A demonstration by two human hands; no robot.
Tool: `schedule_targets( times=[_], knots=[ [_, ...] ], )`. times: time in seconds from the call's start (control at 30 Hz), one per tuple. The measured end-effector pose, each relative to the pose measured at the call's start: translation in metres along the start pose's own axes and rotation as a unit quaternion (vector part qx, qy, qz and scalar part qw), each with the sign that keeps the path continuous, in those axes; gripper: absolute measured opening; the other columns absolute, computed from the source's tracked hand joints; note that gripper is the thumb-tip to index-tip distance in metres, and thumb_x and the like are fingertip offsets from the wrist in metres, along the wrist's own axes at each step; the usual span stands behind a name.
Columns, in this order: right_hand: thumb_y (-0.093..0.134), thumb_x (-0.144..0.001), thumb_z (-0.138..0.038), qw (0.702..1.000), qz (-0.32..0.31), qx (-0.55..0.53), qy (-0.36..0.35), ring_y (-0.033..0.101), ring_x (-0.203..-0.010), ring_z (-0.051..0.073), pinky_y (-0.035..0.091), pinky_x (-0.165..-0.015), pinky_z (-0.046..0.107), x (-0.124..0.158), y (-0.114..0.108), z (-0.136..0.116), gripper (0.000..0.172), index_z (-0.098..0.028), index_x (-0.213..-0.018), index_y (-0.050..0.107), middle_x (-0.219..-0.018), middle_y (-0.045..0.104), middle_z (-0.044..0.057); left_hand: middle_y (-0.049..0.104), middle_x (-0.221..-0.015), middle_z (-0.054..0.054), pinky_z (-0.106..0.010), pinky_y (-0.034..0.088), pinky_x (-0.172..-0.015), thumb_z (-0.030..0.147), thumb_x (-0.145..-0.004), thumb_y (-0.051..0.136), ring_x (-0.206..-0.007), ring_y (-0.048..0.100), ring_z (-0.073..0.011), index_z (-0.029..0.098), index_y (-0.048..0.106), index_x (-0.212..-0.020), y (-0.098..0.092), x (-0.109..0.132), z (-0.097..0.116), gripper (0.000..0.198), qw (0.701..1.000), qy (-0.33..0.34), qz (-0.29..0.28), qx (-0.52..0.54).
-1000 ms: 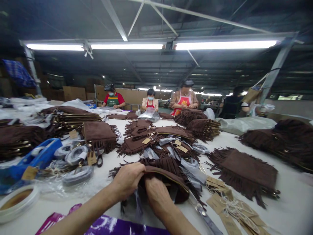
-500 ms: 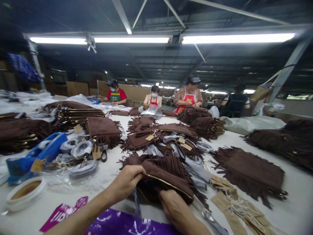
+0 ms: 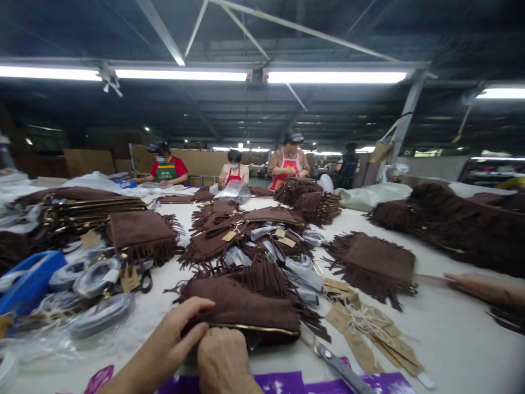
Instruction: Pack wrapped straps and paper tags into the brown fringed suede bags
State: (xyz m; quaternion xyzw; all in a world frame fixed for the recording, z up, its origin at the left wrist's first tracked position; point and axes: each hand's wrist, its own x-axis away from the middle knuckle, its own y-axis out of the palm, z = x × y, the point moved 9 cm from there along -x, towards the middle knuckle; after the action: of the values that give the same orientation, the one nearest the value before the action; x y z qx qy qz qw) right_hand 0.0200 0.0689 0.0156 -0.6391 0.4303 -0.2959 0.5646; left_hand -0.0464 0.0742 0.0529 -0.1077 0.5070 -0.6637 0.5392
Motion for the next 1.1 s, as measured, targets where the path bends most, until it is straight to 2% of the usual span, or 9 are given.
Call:
schedule_targets(
  times=[0.1,0.23,0.33,0.43,0.53,0.63,0.9,1.0,1.1],
  knots=[
    [0.06,-0.086,-0.013,0.999,0.002,-0.021,0.037,0.073,-0.079,0.031,0.059,-0.065,0.039,0.009,-0.013,0.016,0.015,-0.015,-0.099,0.066,-0.088,0.075,0.012,0.059,-0.134,-0.005,-0.027,0.049,-0.096,0.023,-0.087,0.052,-0.116,0.06,-0.0211,0.027,0.045,-0.137,-0.006,0.025,-0.007,0.051,0.981,0.126,0.049,-0.138],
    [0.056,-0.093,-0.026,0.997,-0.026,-0.04,0.061,0.073,-0.086,0.033,0.059,-0.07,0.047,0.017,-0.024,0.014,0.017,-0.016,-0.099,0.068,-0.093,0.076,0.013,0.071,-0.103,-0.004,-0.024,0.053,-0.083,0.021,-0.086,0.052,-0.09,0.068,-0.0193,0.025,0.058,-0.117,0.002,0.045,-0.017,0.032,0.924,0.22,0.114,-0.292],
    [0.06,-0.091,-0.025,0.995,-0.06,-0.032,0.071,0.074,-0.082,0.033,0.059,-0.067,0.044,0.016,-0.028,0.01,0.016,-0.015,-0.1,0.069,-0.09,0.077,0.015,0.071,-0.099,-0.004,-0.022,0.053,-0.078,0.007,-0.083,0.043,-0.087,0.068,-0.0172,0.023,0.058,-0.111,0.013,0.042,-0.017,0.035,0.909,0.216,0.098,-0.343],
    [0.062,-0.09,-0.025,0.996,-0.059,-0.007,0.074,0.074,-0.078,0.033,0.057,-0.062,0.038,0.024,-0.034,0.025,0.014,-0.015,-0.095,0.071,-0.085,0.077,0.016,0.071,-0.1,-0.005,-0.02,0.053,-0.075,0.0,-0.08,0.038,-0.087,0.068,-0.0157,0.021,0.057,-0.112,0.015,0.036,-0.007,0.043,0.899,0.22,0.093,-0.368],
    [0.059,-0.092,-0.025,0.994,-0.021,0.054,0.088,0.074,-0.073,0.031,0.053,-0.055,0.032,0.039,-0.042,0.058,0.014,-0.017,-0.088,0.07,-0.079,0.077,0.014,0.071,-0.097,-0.005,-0.022,0.053,-0.071,0.001,-0.085,0.035,-0.08,0.069,-0.0162,0.02,0.057,-0.109,0.012,0.032,0.001,0.038,0.888,0.232,0.112,-0.38],
    [0.054,-0.095,-0.023,0.987,0.017,0.107,0.115,0.074,-0.07,0.028,0.046,-0.052,0.026,0.055,-0.046,0.094,0.016,-0.018,-0.087,0.067,-0.075,0.077,0.01,0.071,-0.093,-0.006,-0.023,0.052,-0.067,0.01,-0.092,0.034,-0.077,0.069,-0.0172,0.021,0.058,-0.105,0.01,0.026,-0.002,0.029,0.898,0.209,0.116,-0.368],
    [0.042,-0.099,-0.021,0.962,0.009,0.149,0.229,0.074,-0.075,0.031,0.042,-0.053,0.029,0.101,-0.049,0.211,0.028,-0.019,-0.091,0.069,-0.078,0.076,0.012,0.072,-0.098,-0.005,-0.024,0.051,-0.07,0.014,-0.093,0.038,-0.08,0.069,-0.0179,0.024,0.06,-0.108,-0.004,0.035,-0.022,0.029,0.916,0.194,0.061,-0.346],
    [0.039,-0.1,-0.021,0.961,-0.033,0.144,0.233,0.073,-0.082,0.032,0.047,-0.061,0.033,0.114,-0.049,0.23,0.032,-0.018,-0.093,0.07,-0.084,0.076,0.014,0.072,-0.093,-0.002,-0.028,0.051,-0.072,0.013,-0.088,0.046,-0.079,0.068,-0.02,0.027,0.064,-0.099,0.001,0.032,-0.026,0.025,0.927,0.153,-0.007,-0.342],
    [0.042,-0.1,-0.025,0.971,-0.06,0.098,0.211,0.072,-0.087,0.031,0.05,-0.07,0.034,0.118,-0.053,0.224,0.033,-0.019,-0.089,0.072,-0.088,0.076,0.012,0.071,-0.099,-0.005,-0.039,0.05,-0.082,0.008,-0.079,0.049,-0.088,0.065,-0.0254,0.025,0.066,-0.1,0.016,0.025,-0.017,0.032,0.927,0.108,-0.034,-0.357]
  ],
)
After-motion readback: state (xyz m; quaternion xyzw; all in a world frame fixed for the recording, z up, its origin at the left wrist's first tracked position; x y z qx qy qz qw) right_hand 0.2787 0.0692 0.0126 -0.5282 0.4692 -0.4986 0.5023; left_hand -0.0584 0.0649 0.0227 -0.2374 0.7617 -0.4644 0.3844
